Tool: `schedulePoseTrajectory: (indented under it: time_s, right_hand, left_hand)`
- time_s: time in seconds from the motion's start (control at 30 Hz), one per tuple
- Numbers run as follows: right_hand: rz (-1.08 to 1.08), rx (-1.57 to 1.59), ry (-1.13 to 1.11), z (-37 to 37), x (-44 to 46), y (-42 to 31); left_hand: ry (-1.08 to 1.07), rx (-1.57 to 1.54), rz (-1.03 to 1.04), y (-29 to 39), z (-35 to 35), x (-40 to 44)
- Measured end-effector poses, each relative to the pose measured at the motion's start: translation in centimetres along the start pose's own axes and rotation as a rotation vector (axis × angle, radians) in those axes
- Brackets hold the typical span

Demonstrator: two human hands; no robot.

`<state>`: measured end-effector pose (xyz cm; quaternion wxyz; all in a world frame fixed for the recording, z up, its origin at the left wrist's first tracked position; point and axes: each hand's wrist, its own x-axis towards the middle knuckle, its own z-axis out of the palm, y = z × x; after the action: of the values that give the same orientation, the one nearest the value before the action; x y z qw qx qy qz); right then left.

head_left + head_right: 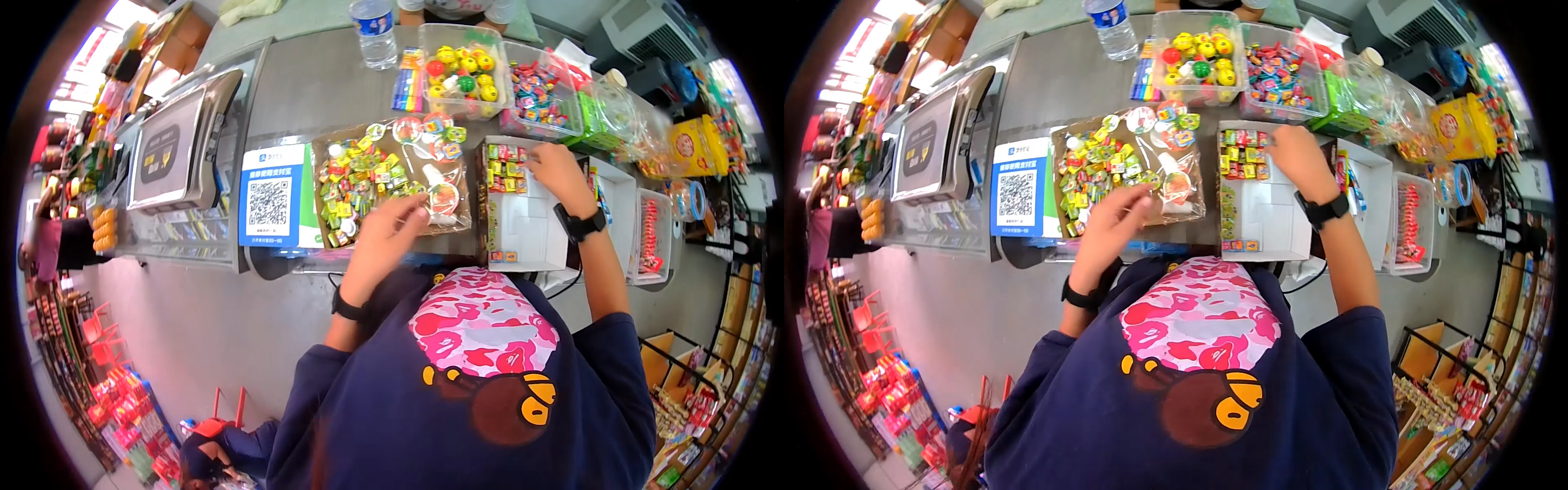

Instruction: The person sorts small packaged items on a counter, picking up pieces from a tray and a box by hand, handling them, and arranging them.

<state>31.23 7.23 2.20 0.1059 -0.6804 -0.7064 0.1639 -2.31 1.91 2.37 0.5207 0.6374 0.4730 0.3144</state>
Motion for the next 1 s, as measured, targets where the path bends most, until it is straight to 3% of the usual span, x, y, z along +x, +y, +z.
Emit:
schedulePoseTrajectory:
  time_s: [0.03, 0.07, 0.13, 0.33, 0.47, 0.63, 0.9, 1.0]
  right_hand:
    - [0.016, 0.002, 0.004, -0.6, -0.4, -0.6]
    - [0.004, 0.008, -0.004, -1.0, -0.8, -1.3]
    - [0.023, 0.109, 0.034, -1.6, -1.8, -2.5]
    - [-0.024, 0.224, -0.089, -2.4, -4.3, -6.2]
    - [-0.011, 0.36, -0.087, -2.4, -5.5, -6.9]
    - [-0.005, 0.415, -0.082, -2.4, -6.3, -7.3]
    - [-0.187, 0.396, -0.026, -2.2, -6.7, -8.4]
    - [-0.228, 0.416, -0.1, -2.5, -6.7, -9.8]
  left_hand:
    - [0.146, 0.172, 0.071, -0.4, -0.9, -0.1]
    - [0.204, 0.302, -0.011, -0.5, -2.2, -0.2]
    - [0.366, 0.799, 0.191, -2.6, -3.8, -0.3]
    - [0.3, 0.842, 0.083, -3.8, -4.2, 0.3]
    - [0.436, 0.901, 0.154, -4.1, -3.8, 1.2]
    - [0.428, 1.064, 0.173, -3.1, -3.4, 2.1]
    - [0.433, 1.07, 0.188, -4.8, -3.2, 3.0]
    - [0.41, 1.08, 0.187, -4.7, -3.4, 2.8]
